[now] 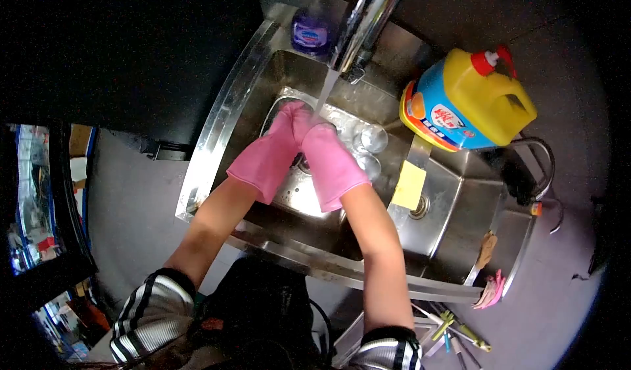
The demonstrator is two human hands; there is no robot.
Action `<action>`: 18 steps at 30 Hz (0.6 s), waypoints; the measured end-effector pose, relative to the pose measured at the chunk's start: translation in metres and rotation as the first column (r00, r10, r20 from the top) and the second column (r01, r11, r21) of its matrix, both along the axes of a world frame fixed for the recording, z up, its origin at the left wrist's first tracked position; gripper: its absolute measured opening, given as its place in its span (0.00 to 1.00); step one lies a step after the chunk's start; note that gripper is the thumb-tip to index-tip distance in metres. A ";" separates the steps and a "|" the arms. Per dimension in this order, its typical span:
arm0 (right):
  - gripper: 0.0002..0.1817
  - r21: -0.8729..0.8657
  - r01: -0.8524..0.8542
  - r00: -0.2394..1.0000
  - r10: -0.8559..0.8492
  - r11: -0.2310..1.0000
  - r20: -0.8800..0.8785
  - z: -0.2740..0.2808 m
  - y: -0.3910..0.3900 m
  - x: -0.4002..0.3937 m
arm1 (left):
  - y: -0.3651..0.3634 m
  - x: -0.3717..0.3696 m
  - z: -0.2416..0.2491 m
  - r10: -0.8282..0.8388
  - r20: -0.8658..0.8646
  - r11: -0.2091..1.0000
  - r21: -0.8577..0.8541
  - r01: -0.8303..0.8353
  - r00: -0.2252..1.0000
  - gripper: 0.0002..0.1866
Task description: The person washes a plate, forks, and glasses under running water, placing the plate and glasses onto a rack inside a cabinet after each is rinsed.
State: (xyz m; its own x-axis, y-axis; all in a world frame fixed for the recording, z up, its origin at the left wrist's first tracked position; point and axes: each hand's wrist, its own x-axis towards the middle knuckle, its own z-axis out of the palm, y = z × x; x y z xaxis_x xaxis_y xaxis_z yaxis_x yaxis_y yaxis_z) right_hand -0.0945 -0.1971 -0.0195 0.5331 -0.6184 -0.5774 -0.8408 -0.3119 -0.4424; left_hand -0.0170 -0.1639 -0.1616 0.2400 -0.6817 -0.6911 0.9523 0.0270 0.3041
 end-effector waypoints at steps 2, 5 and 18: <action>0.30 0.085 -0.122 0.992 0.119 0.989 0.038 -0.011 -0.013 -0.004 | -0.001 -0.010 -0.002 -0.012 -0.001 0.998 -0.067 0.012 1.000 0.20; 0.30 -0.001 -0.021 0.973 0.021 1.000 0.228 -0.107 -0.017 -0.020 | 0.004 -0.019 0.032 -0.031 0.278 0.999 0.040 0.021 0.960 0.21; 0.27 0.663 0.221 0.524 -0.660 0.715 0.538 -0.029 0.031 -0.042 | 0.030 -0.019 -0.003 -0.122 -0.046 0.986 -0.123 0.115 0.992 0.21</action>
State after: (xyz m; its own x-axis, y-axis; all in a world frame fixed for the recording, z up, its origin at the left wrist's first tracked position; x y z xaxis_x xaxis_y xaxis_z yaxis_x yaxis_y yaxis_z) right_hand -0.1368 -0.1658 -0.0483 0.6177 -0.6623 -0.4240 -0.1461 0.4332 -0.8894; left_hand -0.0356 -0.1337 -0.1651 0.1177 -0.7819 -0.6122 0.9656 -0.0538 0.2544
